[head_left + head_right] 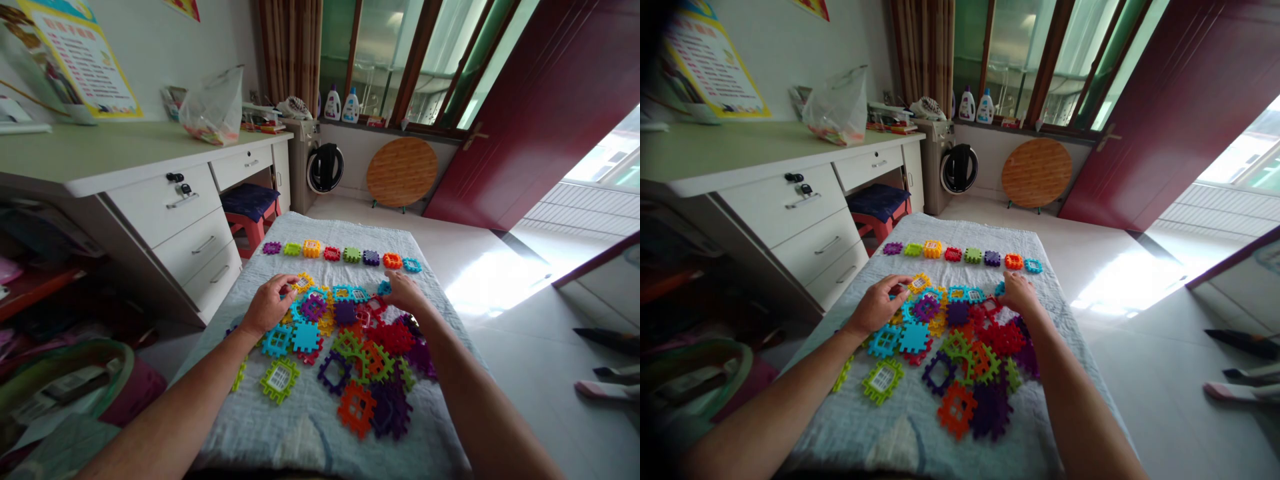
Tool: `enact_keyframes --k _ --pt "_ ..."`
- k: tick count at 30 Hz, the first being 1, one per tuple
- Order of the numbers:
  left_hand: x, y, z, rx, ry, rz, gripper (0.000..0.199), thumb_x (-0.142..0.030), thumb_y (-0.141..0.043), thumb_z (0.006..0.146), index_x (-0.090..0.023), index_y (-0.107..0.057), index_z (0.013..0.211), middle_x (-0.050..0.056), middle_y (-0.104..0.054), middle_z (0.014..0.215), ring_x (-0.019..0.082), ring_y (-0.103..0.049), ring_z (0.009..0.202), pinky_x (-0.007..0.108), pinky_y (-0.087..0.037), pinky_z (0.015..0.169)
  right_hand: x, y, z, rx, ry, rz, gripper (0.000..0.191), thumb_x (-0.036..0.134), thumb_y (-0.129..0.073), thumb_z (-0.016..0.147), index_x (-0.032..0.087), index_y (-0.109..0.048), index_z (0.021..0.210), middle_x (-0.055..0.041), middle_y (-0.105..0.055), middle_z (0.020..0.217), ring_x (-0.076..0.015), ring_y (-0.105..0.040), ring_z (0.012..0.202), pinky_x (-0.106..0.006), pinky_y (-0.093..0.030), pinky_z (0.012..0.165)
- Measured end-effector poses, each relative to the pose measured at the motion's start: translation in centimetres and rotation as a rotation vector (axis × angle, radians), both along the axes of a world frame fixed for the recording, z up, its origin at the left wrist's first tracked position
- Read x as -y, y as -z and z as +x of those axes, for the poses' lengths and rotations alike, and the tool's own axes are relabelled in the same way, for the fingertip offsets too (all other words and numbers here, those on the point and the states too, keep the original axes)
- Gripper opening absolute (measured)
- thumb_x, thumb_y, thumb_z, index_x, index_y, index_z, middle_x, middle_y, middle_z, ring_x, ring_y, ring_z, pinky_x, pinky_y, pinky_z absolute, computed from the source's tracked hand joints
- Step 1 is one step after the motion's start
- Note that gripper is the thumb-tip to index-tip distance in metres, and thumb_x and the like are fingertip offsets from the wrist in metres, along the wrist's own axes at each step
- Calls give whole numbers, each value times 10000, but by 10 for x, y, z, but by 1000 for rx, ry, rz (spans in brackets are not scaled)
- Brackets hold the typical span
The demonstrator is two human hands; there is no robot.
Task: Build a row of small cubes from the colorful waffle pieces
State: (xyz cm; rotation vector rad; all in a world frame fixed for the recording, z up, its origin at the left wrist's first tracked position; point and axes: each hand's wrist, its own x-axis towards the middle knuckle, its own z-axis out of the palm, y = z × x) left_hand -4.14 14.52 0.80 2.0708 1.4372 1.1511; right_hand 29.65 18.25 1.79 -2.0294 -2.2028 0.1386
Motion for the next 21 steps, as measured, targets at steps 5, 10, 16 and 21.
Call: enact_keyframes --k 5,10,16,21 --pt "1 -2 0 8 -8 -16 252 -179 -514 788 -168 -610 1020 55 -643 1012 137 -603 737 272 -510 729 -5 4 17 -27 -73 37 626 200 -667 567 190 -541 1180 -110 -611 1099 -280 -558 999 -370 -429 818" --pt "0 0 0 5 -10 -42 248 -203 -507 802 -168 -608 1026 54 -638 1011 145 -602 763 287 -504 761 -29 -1 67 -39 2 96 725 191 -641 569 170 -455 1270 -128 -582 1134 -294 -532 1021 -391 -419 850" --pt "-1 1 -1 4 1 -68 247 -214 -518 807 -179 -601 1037 38 -634 994 138 -592 748 286 -494 765 -70 -1 116 -79 97 123 865 230 -628 559 170 -315 1364 -121 -578 1164 -297 -532 1029 -399 -431 842" --pt "-1 1 -1 -5 -4 -84 245 -238 -521 812 -183 -601 1038 37 -633 991 144 -592 755 289 -493 761 -96 5 129 -70 48 68 932 247 -624 565 189 -238 1411 -104 -574 1190 -287 -534 1040 -411 -429 849"
